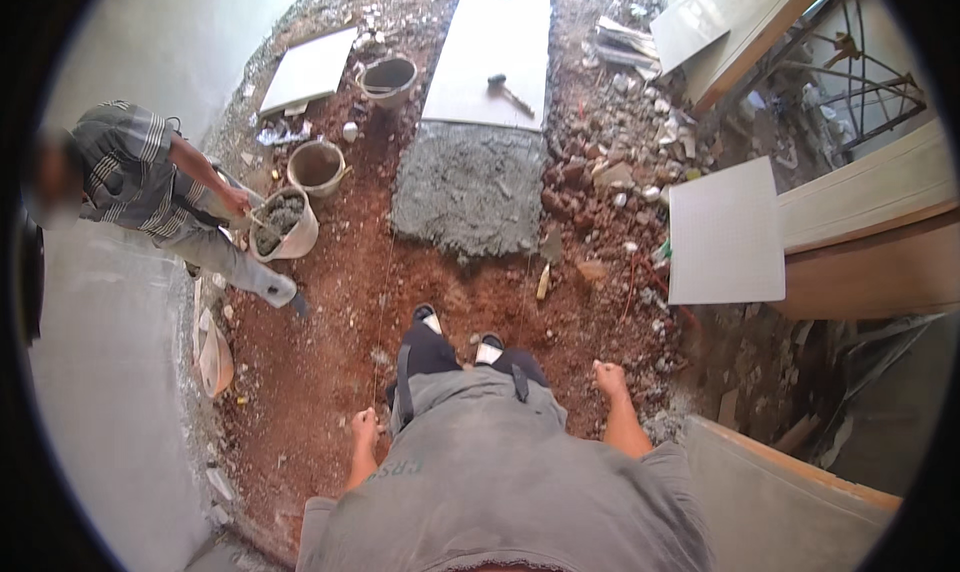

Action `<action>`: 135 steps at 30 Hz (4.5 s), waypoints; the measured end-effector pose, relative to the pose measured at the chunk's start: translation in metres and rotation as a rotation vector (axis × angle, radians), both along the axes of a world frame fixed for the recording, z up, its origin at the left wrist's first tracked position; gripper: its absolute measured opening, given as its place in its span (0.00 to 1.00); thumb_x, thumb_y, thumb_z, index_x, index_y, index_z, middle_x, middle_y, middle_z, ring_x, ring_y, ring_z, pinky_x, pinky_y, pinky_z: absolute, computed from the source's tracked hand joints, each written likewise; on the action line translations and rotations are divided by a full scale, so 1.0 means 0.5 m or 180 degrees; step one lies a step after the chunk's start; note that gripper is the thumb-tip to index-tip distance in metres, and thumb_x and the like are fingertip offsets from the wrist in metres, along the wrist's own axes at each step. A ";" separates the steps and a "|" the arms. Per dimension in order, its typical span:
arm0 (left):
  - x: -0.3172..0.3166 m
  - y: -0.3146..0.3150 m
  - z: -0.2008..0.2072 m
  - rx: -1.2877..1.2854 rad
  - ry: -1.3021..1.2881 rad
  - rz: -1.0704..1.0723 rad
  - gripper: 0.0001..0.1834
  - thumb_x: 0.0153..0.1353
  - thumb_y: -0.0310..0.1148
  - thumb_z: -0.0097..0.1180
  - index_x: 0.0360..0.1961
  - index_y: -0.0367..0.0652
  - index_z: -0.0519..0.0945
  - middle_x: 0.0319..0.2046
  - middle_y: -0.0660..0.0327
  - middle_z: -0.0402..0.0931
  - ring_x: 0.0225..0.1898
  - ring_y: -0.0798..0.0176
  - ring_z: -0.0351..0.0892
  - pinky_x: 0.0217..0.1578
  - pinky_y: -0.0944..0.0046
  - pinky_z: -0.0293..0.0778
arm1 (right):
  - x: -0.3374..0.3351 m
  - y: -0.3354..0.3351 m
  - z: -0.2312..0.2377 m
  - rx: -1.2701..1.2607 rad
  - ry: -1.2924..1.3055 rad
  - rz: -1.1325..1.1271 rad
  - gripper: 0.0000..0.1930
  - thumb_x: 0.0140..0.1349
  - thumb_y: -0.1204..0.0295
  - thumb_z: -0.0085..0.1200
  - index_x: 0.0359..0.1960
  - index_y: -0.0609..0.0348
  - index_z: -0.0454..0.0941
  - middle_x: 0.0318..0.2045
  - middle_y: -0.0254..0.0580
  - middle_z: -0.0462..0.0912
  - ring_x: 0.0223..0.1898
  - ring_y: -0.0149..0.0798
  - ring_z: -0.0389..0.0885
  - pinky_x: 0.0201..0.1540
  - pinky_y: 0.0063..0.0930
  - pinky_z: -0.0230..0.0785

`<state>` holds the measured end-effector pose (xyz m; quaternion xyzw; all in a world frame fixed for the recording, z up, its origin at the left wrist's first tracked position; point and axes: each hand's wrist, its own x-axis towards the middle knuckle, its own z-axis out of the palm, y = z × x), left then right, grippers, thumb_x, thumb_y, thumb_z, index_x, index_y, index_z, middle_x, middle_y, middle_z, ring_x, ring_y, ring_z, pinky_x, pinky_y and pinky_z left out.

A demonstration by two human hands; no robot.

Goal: The person spreads cement on the floor using a trowel, places a large tile onto the cement, and taps it into place with a rubber mallet. The person repeats the process by adding more cement and positioning another tile.

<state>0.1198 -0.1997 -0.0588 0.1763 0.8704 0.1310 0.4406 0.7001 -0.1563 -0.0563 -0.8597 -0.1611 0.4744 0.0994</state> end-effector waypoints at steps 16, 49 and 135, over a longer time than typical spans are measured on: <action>-0.169 0.195 0.058 0.0128 -0.0226 -0.0616 0.19 0.66 0.41 0.52 0.42 0.33 0.78 0.30 0.59 0.78 0.24 0.66 0.78 0.27 0.66 0.75 | -0.173 -0.022 0.027 0.0135 0.0058 -0.0621 0.17 0.65 0.60 0.54 0.38 0.65 0.79 0.28 0.38 0.82 0.27 0.32 0.81 0.30 0.27 0.75; 0.078 0.466 0.253 0.0016 -0.0559 -0.2585 0.19 0.55 0.42 0.59 0.33 0.33 0.79 0.55 0.43 0.72 0.53 0.39 0.72 0.54 0.47 0.67 | -0.222 0.529 0.183 0.0165 0.1404 0.3063 0.18 0.60 0.57 0.50 0.31 0.63 0.80 0.30 0.57 0.82 0.34 0.55 0.81 0.38 0.45 0.71; -0.206 1.353 -1.193 0.3256 0.1331 -0.1009 0.28 0.70 0.43 0.45 0.61 0.29 0.64 0.60 0.41 0.65 0.62 0.43 0.65 0.61 0.52 0.62 | -0.486 1.103 -0.729 0.0676 -0.0012 0.2656 0.24 0.61 0.54 0.57 0.51 0.60 0.78 0.37 0.47 0.84 0.39 0.38 0.82 0.45 0.35 0.74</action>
